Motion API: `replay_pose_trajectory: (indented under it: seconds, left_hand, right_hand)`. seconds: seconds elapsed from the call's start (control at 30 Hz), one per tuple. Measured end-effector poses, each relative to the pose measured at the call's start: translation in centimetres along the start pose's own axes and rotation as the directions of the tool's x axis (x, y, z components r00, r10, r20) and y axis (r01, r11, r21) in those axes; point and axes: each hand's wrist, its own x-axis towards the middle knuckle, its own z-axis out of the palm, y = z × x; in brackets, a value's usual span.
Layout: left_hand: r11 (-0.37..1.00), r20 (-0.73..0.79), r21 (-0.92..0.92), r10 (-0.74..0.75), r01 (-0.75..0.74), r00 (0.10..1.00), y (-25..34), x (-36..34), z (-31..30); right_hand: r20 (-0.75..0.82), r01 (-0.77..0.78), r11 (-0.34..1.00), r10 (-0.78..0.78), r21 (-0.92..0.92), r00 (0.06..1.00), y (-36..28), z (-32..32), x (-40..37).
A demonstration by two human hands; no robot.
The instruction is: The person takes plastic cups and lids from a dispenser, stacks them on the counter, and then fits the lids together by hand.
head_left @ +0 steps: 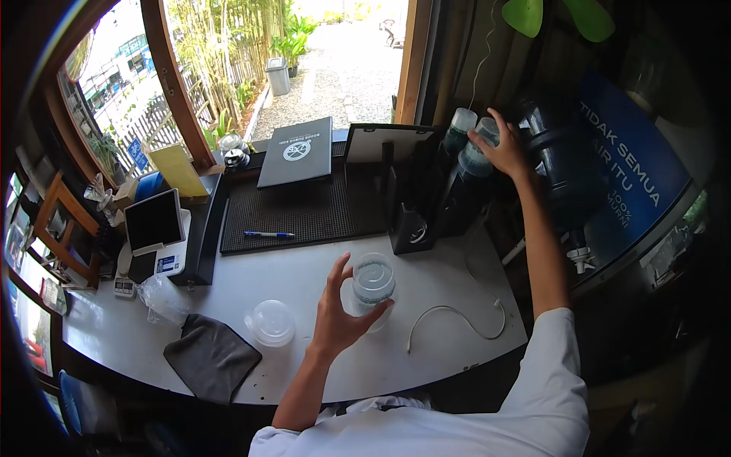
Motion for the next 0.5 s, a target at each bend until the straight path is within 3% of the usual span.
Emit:
replay_pose_trajectory:
  seconds: [0.1,0.17,0.2,0.23,0.3,0.4,0.47,0.5]
  left_hand:
    - [0.997,-0.065,-0.015,0.080,-0.081,0.995,1.7,1.3,-0.7]
    - [0.987,-0.089,-0.029,0.153,-0.156,0.984,2.5,2.3,-0.8]
    - [0.988,-0.071,-0.025,0.148,-0.150,0.986,2.9,2.5,-0.8]
    - [0.990,-0.046,-0.024,0.140,-0.141,0.989,3.3,2.7,-0.8]
    - [0.989,-0.019,-0.012,0.144,-0.144,0.989,3.0,2.5,-0.5]
    - [0.982,-0.054,0.027,0.190,-0.189,0.980,2.1,2.1,0.0]
    - [0.973,-0.105,0.056,0.231,-0.226,0.967,3.1,2.0,-0.1]
    - [0.984,-0.047,0.060,0.170,-0.167,0.984,2.6,1.5,-0.1]
  right_hand:
    - [-0.342,0.271,0.958,-0.224,0.096,0.913,-6.3,-0.9,-3.9]
    - [-0.116,0.511,0.746,-0.515,0.426,0.849,-11.1,-2.4,-8.2]
    - [0.114,0.400,0.674,-0.583,0.621,0.805,-13.4,-3.5,-10.6]
    - [0.314,0.223,0.603,-0.653,0.766,0.689,-15.2,-4.0,-12.5]
    - [0.286,0.353,0.535,-0.779,0.768,0.558,-16.8,-2.8,-14.3]
    - [0.282,0.407,0.514,-0.815,0.755,0.506,-16.4,-2.4,-13.2]
    - [0.054,0.536,0.475,-0.781,0.698,0.622,-15.3,-3.3,-10.8]
    - [0.009,0.518,0.579,-0.672,0.630,0.740,-14.2,-4.4,-9.3]
